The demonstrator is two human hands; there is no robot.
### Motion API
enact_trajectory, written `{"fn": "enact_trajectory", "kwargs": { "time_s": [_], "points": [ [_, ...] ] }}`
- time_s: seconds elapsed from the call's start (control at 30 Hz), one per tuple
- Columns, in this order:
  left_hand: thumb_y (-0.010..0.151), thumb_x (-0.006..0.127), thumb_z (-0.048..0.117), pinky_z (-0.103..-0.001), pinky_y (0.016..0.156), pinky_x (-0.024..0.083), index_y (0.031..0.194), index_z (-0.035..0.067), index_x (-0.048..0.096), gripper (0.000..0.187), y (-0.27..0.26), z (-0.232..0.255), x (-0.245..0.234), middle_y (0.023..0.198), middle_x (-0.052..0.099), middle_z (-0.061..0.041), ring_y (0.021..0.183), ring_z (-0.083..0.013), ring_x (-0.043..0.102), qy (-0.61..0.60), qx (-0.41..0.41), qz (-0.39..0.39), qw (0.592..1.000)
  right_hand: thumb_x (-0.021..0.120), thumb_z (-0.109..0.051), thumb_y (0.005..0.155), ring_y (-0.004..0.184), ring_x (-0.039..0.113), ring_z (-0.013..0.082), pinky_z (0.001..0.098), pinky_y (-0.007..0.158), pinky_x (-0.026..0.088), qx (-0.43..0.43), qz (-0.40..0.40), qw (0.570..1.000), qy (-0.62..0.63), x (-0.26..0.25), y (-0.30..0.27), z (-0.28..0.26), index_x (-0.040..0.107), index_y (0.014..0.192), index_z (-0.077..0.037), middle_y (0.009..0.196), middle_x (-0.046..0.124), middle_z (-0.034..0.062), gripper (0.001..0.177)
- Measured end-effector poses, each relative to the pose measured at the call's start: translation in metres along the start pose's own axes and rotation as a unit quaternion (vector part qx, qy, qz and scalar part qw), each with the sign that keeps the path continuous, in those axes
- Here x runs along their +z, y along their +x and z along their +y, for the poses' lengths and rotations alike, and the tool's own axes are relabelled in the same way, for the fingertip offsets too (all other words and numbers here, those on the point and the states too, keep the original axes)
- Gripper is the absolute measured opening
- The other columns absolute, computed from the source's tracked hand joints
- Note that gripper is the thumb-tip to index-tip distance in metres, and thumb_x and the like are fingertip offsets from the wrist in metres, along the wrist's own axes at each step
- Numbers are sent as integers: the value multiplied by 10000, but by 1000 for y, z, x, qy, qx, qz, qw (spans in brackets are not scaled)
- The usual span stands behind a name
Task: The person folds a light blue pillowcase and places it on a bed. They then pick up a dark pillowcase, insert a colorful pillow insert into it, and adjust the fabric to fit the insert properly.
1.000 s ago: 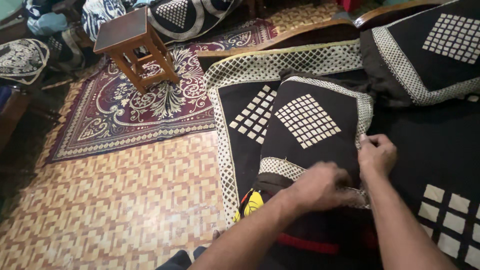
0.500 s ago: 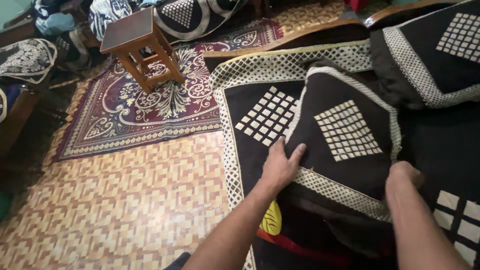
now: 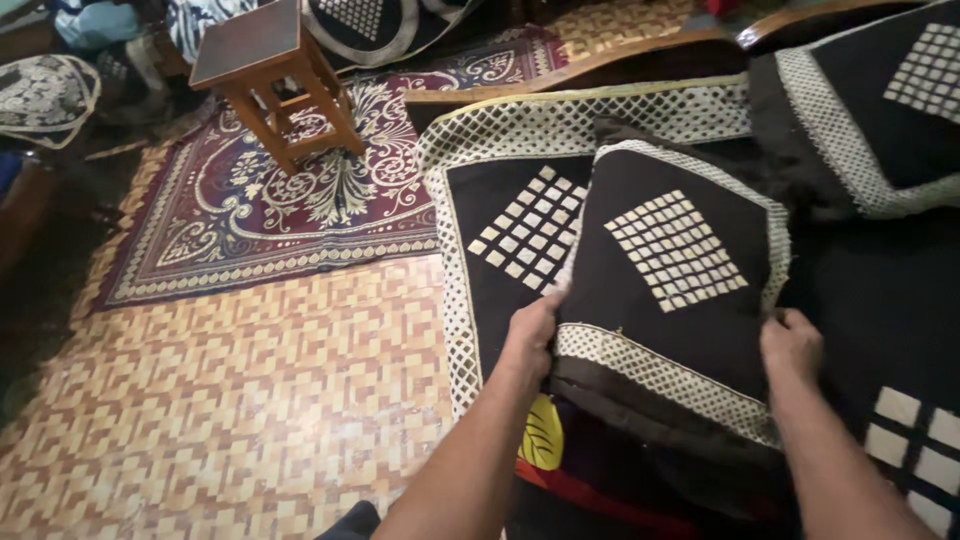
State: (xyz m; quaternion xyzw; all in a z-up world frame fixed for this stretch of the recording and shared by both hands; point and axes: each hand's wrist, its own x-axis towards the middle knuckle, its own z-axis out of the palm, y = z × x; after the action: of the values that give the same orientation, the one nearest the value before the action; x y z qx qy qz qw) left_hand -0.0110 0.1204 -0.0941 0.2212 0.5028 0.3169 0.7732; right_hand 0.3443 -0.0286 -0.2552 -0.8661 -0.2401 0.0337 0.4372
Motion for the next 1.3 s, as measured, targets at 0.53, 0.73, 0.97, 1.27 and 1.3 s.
{"fn": "enact_trajectory", "kwargs": {
  "time_s": [0.53, 0.73, 0.97, 1.27, 1.3],
  "points": [
    [862, 759, 101, -328, 706, 533, 926, 14, 754, 108, -72, 37, 14, 848, 708, -113, 761, -213, 678, 333, 527, 82, 777, 631, -240, 964, 1030, 650, 490, 580, 860, 514, 143, -21, 970, -197, -76, -45, -84, 705, 1165, -5, 1156, 685, 298, 317],
    [962, 683, 156, -380, 801, 542, 1045, 36, 623, 159, -81, 21, 24, 1018, 628, -137, 901, -293, 674, 371, 563, -51, 737, 434, -586, 1025, 1224, 579, 521, 574, 1018, 463, 157, -68, 981, -88, -55, -19, -85, 668, 1342, -9, 1361, 616, 309, 699],
    [777, 709, 603, -393, 905, 576, 1363, 35, 474, 849, -50, 46, 46, 1154, 711, -224, 1010, -290, 727, 312, 173, -5, 934, 699, -678, 900, 1226, 553, 304, 430, 1017, 435, 282, -66, 946, 148, -48, -7, -147, 549, 1350, 77, 1371, 561, 178, 891],
    [692, 803, 661, -407, 1034, 510, 1386, -143, 486, 1108, -8, 62, 74, 1365, 608, -331, 1223, -371, 652, 477, 168, -40, 862, 642, -559, 1038, 1098, 653, 349, 489, 947, 495, 395, 34, 893, 213, -1, 31, -53, 672, 1165, 75, 1233, 677, 244, 647],
    [685, 817, 637, -409, 1007, 535, 1321, -147, 544, 1045, -4, 58, 73, 1315, 647, -330, 1184, -374, 683, 503, 180, -39, 845, 641, -560, 1042, 1100, 652, 357, 492, 949, 493, 419, 36, 879, 225, 5, 29, -43, 672, 1167, 76, 1231, 677, 249, 649]
  ]
}}
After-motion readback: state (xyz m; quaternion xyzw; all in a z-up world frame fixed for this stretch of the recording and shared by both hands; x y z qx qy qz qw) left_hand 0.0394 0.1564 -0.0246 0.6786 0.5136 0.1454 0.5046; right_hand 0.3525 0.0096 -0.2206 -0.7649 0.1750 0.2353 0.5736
